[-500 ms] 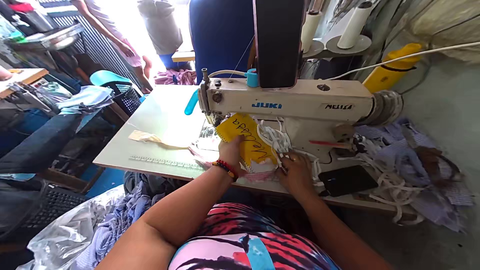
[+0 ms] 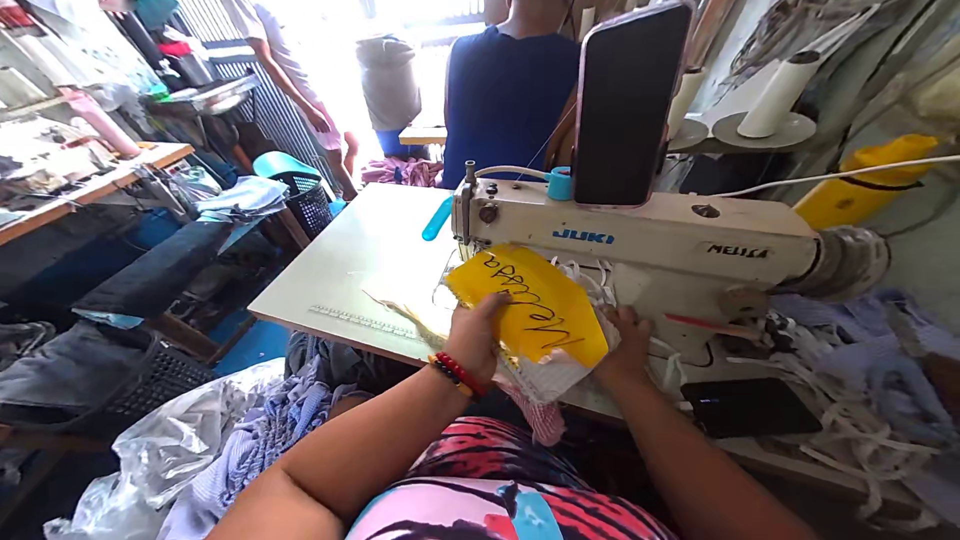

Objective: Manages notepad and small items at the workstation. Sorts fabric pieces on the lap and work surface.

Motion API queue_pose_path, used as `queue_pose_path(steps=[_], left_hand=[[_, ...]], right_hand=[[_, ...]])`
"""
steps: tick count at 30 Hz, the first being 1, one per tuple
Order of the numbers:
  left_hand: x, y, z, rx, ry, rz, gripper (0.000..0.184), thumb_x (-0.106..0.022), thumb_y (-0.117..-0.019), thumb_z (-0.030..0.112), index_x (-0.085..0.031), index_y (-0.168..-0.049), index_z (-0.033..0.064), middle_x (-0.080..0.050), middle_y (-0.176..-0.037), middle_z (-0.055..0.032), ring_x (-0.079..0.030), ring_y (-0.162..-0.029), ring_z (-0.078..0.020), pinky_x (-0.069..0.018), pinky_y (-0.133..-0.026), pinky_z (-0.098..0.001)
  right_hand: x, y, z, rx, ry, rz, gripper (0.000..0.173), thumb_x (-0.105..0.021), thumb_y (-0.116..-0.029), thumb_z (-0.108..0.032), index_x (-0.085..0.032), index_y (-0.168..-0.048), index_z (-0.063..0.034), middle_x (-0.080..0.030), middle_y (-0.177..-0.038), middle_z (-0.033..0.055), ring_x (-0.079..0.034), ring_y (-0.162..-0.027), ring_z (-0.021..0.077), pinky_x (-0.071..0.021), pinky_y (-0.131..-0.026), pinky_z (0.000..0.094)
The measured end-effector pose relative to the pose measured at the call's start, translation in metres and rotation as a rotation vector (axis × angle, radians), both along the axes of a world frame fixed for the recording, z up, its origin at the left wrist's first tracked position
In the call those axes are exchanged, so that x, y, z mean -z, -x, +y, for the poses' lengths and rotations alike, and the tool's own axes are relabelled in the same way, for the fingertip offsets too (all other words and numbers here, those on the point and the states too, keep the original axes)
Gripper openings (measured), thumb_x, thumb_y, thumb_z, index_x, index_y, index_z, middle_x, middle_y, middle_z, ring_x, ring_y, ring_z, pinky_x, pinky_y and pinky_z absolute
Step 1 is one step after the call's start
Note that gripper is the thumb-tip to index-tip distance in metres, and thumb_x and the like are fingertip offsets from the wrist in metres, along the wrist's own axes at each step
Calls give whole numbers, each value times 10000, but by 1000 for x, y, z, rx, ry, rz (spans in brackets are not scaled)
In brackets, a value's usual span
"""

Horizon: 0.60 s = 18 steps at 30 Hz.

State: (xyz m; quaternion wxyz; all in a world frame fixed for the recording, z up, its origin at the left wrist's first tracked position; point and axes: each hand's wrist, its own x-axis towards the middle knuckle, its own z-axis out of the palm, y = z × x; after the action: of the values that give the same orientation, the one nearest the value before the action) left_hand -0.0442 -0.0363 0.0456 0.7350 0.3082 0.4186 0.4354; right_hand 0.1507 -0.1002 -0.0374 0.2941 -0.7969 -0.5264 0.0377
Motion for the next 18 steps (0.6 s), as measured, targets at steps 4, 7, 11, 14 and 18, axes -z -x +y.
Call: queue_pose_path(steps=[4, 7, 11, 14, 18], left_hand=[[-7, 42, -1, 54, -32, -14, 245, -559, -1033, 183, -581, -1234, 45, -725, -986, -155, -736, -868, -248, -627, -761, -422], [-15, 74, 1, 20, -67, 8, 216, -516, -1043, 212, -616, -1180, 78, -736, -988, -115, -743, -866, -209, -635, -740, -392], [-16, 115, 10, -112, -118, -13, 195, -487, -1040, 210, -604, -1167, 120, -729, -1018, -73, -735, -915, -181, -633, -771, -382], [-11, 145, 20, -236, -177, -31, 192, -496, -1032, 196, -600, -1179, 131, -727, -1055, -58, -729, -965, -170, -630, -818, -387], [-8, 185, 26, -361, -248, -42, 188, -480, -1035, 190, -597, -1171, 134, -719, -1068, -51, -720, -990, -155, -620, -840, -370]], right_hand=[[-20, 7, 27, 11, 376, -175, 362, -658, -978, -218, -694, -1211, 56, -628, -1293, 300, -473, -1327, 509, -311, -1059, 710], [-13, 10, 47, 102, 513, -209, 343, -600, -999, -192, -689, -1195, 75, -577, -1380, 282, -425, -1374, 500, -302, -1048, 735], [3, 8, 52, 148, 416, -250, 306, -628, -971, -178, -713, -1163, 45, -563, -1400, 269, -452, -1333, 520, -320, -1010, 771], [6, 6, 46, 112, 346, -243, 278, -657, -953, -164, -715, -1168, 3, -547, -1401, 286, -461, -1322, 522, -339, -999, 763], [-8, -2, 19, -77, 209, -75, 396, -651, -943, -85, -653, -1336, -41, -420, -1547, 300, -405, -1411, 529, -359, -1090, 721]])
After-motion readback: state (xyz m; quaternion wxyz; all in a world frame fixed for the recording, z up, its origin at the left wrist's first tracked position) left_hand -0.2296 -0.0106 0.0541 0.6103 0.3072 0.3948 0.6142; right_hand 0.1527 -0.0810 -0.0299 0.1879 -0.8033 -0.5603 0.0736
